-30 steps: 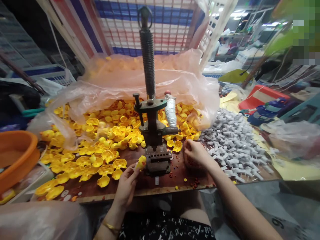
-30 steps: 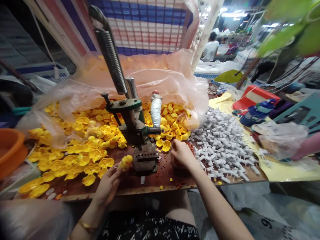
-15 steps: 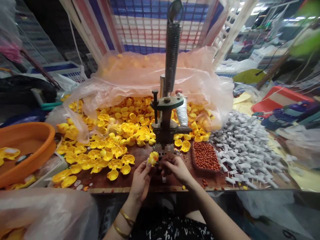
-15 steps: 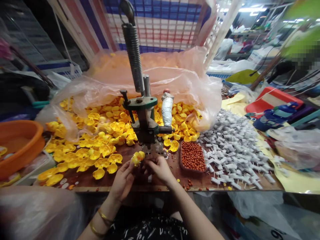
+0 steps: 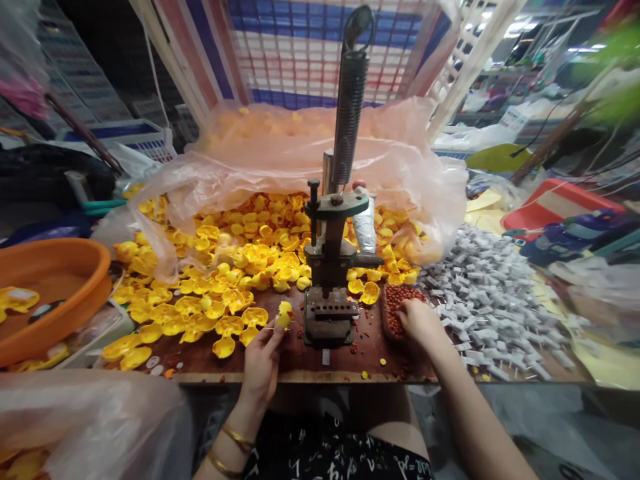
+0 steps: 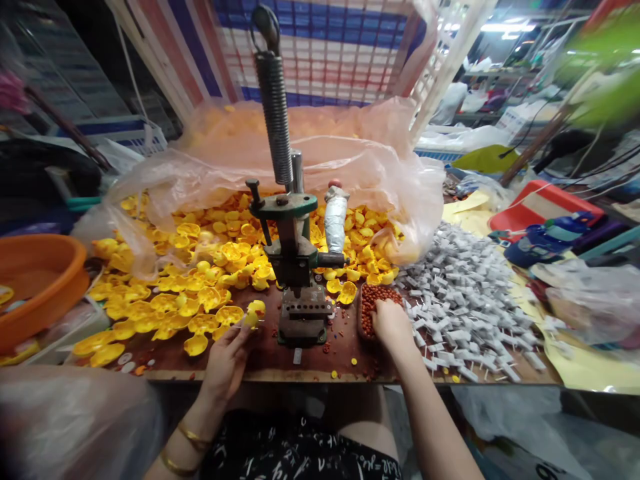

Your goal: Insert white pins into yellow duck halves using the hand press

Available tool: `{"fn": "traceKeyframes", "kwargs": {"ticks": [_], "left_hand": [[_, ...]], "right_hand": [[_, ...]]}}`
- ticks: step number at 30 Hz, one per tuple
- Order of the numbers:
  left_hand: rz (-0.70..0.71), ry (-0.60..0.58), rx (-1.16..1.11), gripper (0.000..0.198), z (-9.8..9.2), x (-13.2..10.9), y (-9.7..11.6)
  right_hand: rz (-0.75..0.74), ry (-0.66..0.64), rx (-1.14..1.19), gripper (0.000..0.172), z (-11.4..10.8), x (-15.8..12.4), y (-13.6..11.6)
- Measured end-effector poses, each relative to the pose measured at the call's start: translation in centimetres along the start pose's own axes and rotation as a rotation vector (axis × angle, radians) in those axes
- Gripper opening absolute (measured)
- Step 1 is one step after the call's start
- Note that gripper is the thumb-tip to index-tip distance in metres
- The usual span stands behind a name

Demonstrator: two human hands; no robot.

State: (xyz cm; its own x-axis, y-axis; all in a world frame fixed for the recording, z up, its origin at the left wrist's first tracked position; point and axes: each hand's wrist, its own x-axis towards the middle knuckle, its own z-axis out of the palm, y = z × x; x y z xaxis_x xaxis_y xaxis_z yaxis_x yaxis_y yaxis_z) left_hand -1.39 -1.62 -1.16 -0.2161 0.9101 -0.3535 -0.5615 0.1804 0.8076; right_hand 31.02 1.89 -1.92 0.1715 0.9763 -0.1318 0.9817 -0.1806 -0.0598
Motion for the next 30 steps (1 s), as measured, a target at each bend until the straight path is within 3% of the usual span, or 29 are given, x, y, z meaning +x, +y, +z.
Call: {"fn": "traceKeyframes", "kwargs": {"ticks": [3,5,7,10,13,16,24,28,30], "left_hand": [[-0.001,-0.04,0.021,0.036,0.4,-0.3,-0.3],[-0.004,-0.081,0.031,0.034,0.6,-0.4,-0.6],[-0.018,-0.119,0.042,0.034,0.9,-0.6,-1.0],[-0.032,-0.161,0.052,0.037,1.6,-1.1,-1.8],[-0.031,-0.187,0.053,0.035,2.3,-1.5,-2.2],[-0.037,-0.199,0.044,0.035,2.4,-1.6,-2.0],[-0.168,-0.265,-0.004,0.035,1.6,-1.4,-1.1],[-0.209,-0.346,0.082,0.036,1.7,-1.0,-0.5],[-0.218,-0.321,0.071,0.037,2.0,-0.7,-0.3]], "right_hand": [[-0.001,0.051,0.117,0.019,-0.4,0.2,0.3],[-0.012,0.113,0.345,0.016,-0.9,-0.3,-0.8],[-0.115,0.137,0.713,0.015,-1.1,-1.5,-3.3],[-0.317,0.038,1.232,0.014,-0.8,-3.7,-8.8],[-0.312,-0.077,1.517,0.016,0.1,-5.3,-13.3],[-0.249,-0.139,1.628,0.018,0.6,-5.8,-14.8],[-0.169,-0.36,1.768,0.029,0.2,-5.7,-13.9],[-0.201,-0.265,1.642,0.025,-0.2,-5.1,-13.8],[-0.246,-0.167,1.553,0.02,-0.6,-4.8,-13.7]]}}
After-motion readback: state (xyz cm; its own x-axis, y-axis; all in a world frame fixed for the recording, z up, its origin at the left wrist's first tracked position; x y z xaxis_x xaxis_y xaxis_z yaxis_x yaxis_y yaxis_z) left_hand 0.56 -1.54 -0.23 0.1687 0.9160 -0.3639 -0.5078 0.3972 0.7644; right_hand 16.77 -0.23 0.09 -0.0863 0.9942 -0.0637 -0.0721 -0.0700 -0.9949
